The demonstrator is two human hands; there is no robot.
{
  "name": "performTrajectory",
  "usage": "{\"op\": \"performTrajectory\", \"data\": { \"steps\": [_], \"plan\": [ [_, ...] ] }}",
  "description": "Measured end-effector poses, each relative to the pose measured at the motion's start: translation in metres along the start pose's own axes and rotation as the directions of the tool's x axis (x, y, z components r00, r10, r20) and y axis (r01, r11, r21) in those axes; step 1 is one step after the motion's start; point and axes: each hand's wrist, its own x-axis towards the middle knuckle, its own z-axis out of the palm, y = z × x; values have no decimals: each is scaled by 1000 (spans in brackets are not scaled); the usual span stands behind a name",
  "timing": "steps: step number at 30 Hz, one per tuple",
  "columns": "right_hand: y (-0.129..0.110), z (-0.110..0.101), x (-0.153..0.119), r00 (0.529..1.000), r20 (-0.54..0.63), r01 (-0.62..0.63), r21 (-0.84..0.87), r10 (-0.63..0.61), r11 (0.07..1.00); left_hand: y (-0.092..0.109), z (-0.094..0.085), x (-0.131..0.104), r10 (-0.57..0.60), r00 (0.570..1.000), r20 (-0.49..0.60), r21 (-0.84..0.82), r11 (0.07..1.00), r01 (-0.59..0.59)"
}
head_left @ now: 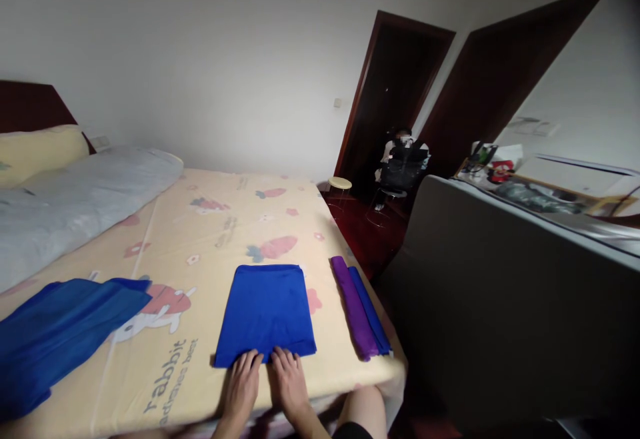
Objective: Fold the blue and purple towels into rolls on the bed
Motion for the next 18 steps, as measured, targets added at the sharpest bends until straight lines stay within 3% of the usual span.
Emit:
{"op": "performTrajectory", "data": {
  "steps": [3, 7, 13, 18],
  "plan": [
    [33, -17, -25, 996, -18, -87, -8, 87, 996, -34, -7, -23, 4, 994, -111, 24, 1000, -1],
    [80, -43, -44, 984, -23, -179, -62, 178, 982, -78, -23, -41, -52, 995, -84, 25, 998, 54],
    [91, -49, -31, 990, -49, -140, -123, 135, 982, -85, -35, -23, -56, 998, 20, 36, 998, 55],
    [88, -61, -9, 992, -34, -124, -67, 122, 990, -96, -40, -11, -10, 1000, 9, 30, 999, 9]
  ]
}}
